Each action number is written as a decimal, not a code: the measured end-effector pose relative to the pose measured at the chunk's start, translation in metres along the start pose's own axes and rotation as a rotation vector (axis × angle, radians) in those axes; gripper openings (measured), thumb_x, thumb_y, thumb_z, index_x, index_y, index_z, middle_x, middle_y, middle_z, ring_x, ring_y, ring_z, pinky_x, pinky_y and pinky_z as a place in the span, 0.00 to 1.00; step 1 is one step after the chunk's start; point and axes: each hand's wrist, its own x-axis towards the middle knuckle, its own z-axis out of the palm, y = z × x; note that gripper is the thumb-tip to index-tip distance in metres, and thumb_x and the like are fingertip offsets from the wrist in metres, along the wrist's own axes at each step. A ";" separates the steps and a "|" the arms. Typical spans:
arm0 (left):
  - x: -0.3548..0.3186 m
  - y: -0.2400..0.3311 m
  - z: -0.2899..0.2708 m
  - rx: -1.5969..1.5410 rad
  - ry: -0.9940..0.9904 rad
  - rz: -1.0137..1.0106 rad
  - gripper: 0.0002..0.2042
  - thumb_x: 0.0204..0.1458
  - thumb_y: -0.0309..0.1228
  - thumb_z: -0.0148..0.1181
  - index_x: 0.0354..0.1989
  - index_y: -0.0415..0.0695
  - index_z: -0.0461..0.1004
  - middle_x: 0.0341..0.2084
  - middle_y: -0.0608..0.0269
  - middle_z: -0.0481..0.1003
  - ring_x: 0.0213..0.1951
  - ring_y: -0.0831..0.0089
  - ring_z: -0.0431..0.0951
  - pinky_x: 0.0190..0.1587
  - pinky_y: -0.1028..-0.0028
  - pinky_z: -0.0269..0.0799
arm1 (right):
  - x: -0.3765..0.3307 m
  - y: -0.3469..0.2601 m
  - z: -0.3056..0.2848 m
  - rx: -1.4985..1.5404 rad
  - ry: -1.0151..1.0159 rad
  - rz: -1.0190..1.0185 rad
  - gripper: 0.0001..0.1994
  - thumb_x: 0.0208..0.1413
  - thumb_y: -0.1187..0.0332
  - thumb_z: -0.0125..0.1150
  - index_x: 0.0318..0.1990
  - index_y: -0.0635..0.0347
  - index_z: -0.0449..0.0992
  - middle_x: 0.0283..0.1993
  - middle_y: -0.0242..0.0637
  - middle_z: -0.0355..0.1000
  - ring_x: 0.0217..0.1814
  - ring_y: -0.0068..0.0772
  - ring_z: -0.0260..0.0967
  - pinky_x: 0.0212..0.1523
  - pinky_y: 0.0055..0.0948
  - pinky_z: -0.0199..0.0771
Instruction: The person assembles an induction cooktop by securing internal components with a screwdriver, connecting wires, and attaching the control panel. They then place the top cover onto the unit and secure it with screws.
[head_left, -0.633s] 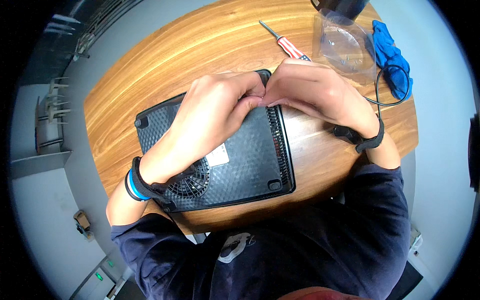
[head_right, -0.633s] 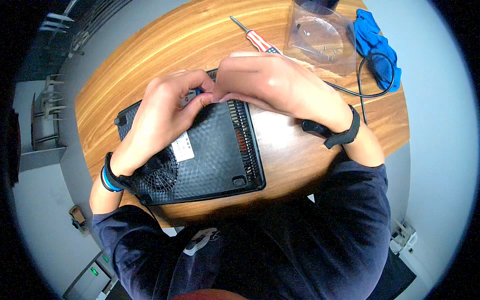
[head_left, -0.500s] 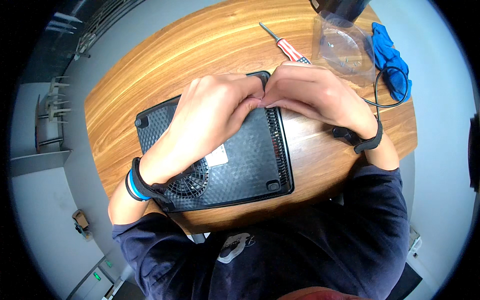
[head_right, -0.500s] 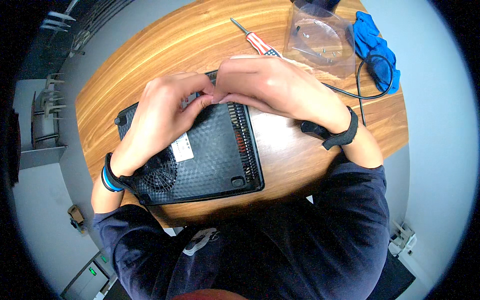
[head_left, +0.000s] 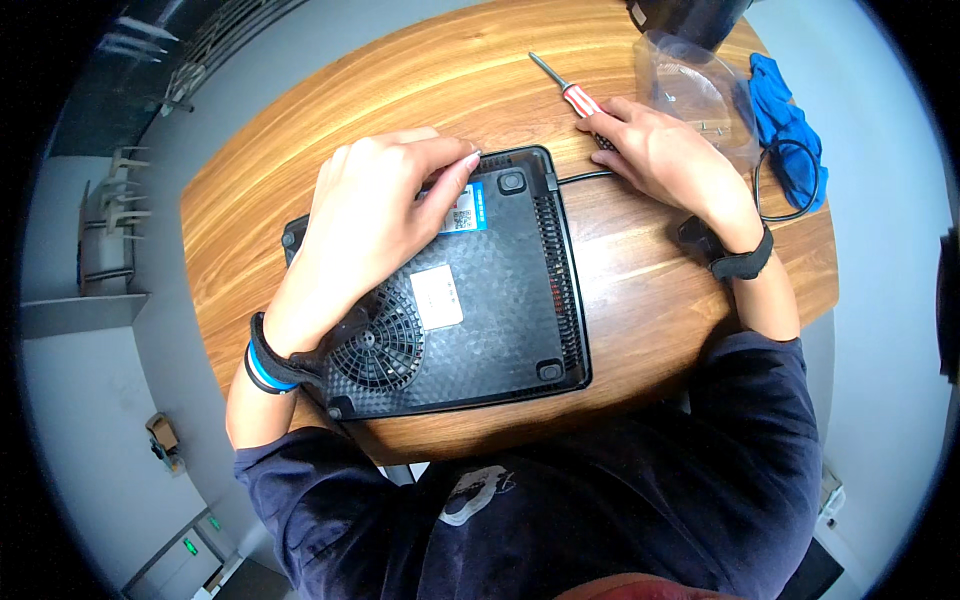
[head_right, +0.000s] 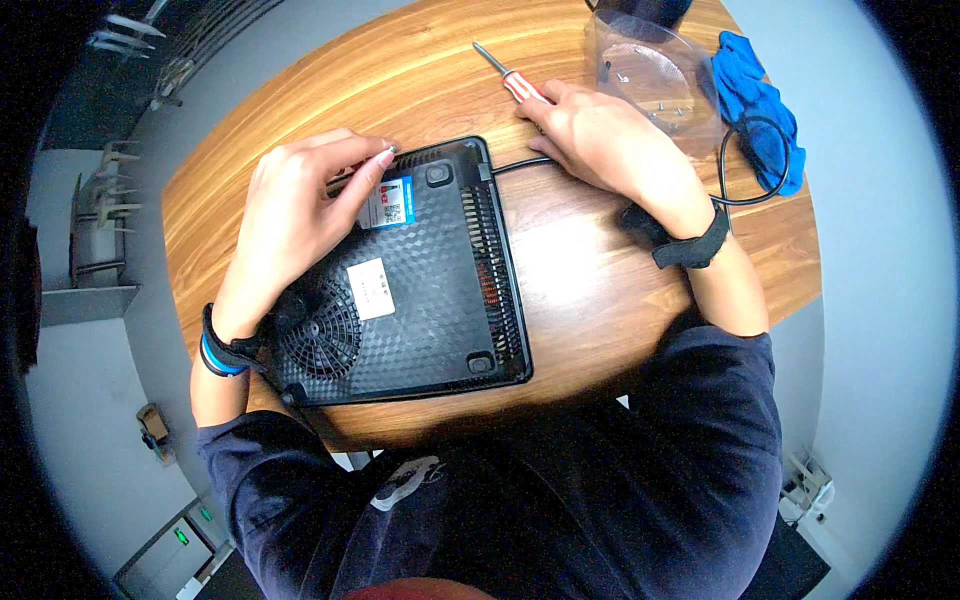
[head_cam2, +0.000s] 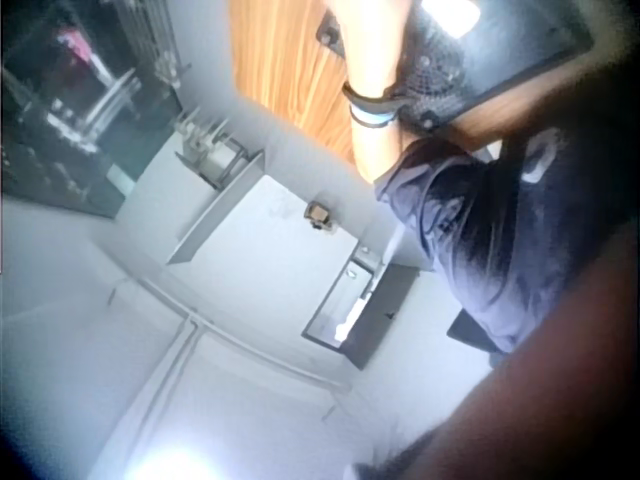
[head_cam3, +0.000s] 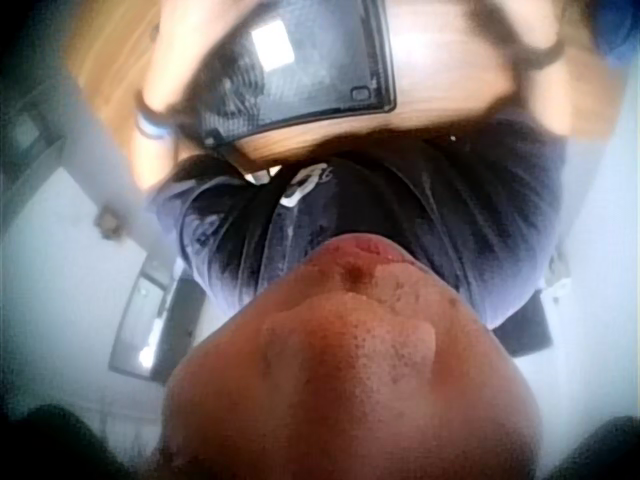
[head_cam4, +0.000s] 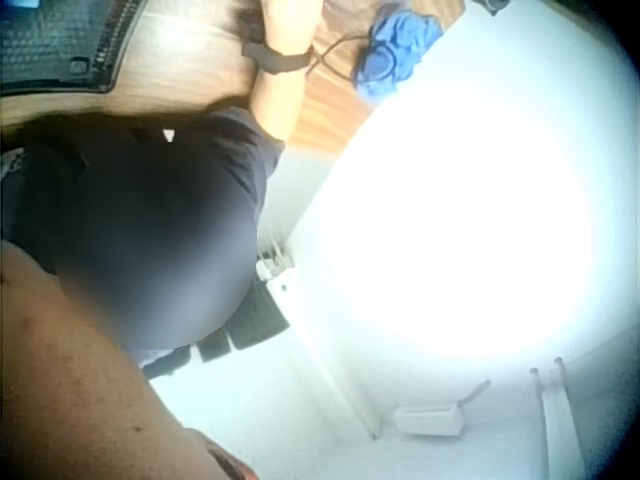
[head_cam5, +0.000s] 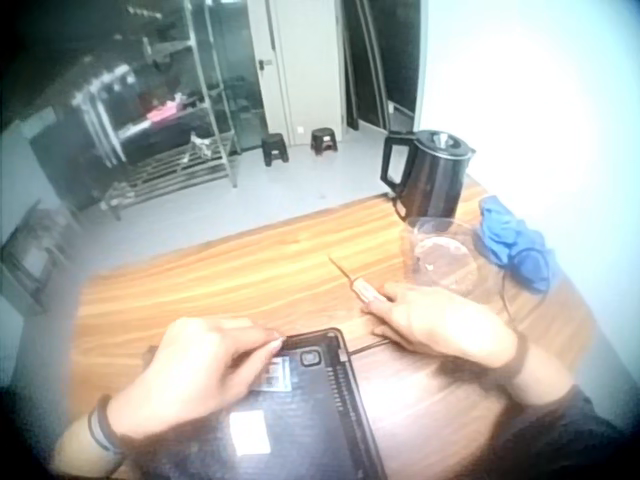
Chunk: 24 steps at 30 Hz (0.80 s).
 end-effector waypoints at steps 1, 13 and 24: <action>-0.001 -0.001 -0.001 0.000 -0.001 -0.010 0.08 0.66 0.32 0.70 0.44 0.40 0.90 0.35 0.54 0.87 0.36 0.54 0.89 0.40 0.63 0.82 | 0.003 0.001 -0.002 0.036 -0.019 0.012 0.23 0.65 0.69 0.72 0.65 0.61 0.76 0.51 0.52 0.79 0.53 0.61 0.81 0.54 0.52 0.82; -0.011 -0.015 -0.005 0.065 0.011 -0.068 0.09 0.65 0.34 0.72 0.42 0.40 0.90 0.35 0.56 0.87 0.36 0.57 0.89 0.39 0.64 0.83 | 0.009 -0.009 -0.031 0.119 0.024 0.097 0.21 0.64 0.72 0.65 0.63 0.55 0.69 0.56 0.51 0.81 0.56 0.64 0.80 0.53 0.55 0.83; -0.013 -0.018 -0.003 0.045 0.026 -0.063 0.09 0.65 0.35 0.72 0.42 0.41 0.91 0.35 0.56 0.88 0.36 0.56 0.89 0.39 0.65 0.83 | 0.012 -0.032 -0.053 0.084 0.057 -0.103 0.19 0.71 0.58 0.65 0.67 0.40 0.79 0.50 0.40 0.81 0.43 0.52 0.85 0.39 0.45 0.85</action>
